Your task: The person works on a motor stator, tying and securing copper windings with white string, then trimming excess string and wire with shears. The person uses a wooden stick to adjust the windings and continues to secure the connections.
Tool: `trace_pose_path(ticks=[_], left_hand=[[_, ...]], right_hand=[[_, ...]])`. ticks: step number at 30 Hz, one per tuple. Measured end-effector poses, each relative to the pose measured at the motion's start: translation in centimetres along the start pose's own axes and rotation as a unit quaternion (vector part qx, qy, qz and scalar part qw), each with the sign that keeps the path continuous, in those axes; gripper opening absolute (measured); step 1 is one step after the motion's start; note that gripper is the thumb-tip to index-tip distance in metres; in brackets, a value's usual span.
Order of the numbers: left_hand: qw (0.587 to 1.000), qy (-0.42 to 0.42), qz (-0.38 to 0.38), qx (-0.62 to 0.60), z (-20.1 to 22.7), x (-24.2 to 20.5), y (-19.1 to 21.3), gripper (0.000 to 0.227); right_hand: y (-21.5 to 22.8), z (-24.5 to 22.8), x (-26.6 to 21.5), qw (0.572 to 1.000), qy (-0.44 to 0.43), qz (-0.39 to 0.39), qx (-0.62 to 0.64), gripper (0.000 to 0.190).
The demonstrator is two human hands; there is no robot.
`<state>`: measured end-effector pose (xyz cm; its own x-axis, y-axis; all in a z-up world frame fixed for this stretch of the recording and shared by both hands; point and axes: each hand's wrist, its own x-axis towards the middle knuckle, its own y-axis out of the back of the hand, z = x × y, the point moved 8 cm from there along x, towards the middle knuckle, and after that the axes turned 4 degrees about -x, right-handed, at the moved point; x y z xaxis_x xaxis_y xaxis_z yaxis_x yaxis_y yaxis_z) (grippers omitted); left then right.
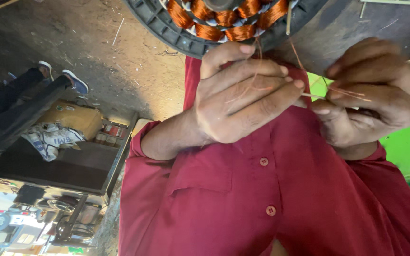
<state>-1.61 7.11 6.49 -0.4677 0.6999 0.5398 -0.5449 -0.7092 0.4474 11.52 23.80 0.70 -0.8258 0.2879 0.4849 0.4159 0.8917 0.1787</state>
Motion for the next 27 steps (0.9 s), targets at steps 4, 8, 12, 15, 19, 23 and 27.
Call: trace_pose_path(ticks=[4, 8, 12, 15, 19, 23, 27], left_hand=[[1.000, 0.006, -0.001, 0.029, -0.7, -0.3, 0.7, 0.016], [0.998, -0.008, -0.014, 0.065, -1.2, -0.5, 1.1, 0.018], [0.995, -0.042, 0.017, 0.089, -1.0, -0.3, 0.7, 0.017], [0.992, -0.048, 0.038, 0.113, -0.7, 0.0, 0.6, 0.017], [0.991, -0.048, 0.024, 0.120, -0.9, 0.4, 1.5, 0.020], [0.989, -0.072, 0.039, 0.121, -1.6, 0.6, 1.7, 0.021], [0.983, -0.114, 0.049, 0.136, -1.7, 0.0, 1.1, 0.022]], right_hand=[[0.2, 0.2, 1.2, 0.997, -0.067, 0.020, -0.032, 0.040], [0.2, 0.3, 1.6, 0.997, -0.069, 0.023, -0.028, 0.039], [-0.5, 0.2, 2.1, 0.997, -0.057, -0.028, -0.045, 0.039], [-1.1, 0.0, 2.6, 0.997, -0.026, -0.056, -0.051, 0.035], [-1.0, 0.1, 3.4, 0.998, 0.004, -0.049, -0.042, 0.033], [-1.6, 0.2, 4.2, 0.996, -0.002, -0.072, -0.047, 0.031], [-2.6, -0.2, 4.7, 0.993, 0.038, -0.057, -0.093, 0.027]])
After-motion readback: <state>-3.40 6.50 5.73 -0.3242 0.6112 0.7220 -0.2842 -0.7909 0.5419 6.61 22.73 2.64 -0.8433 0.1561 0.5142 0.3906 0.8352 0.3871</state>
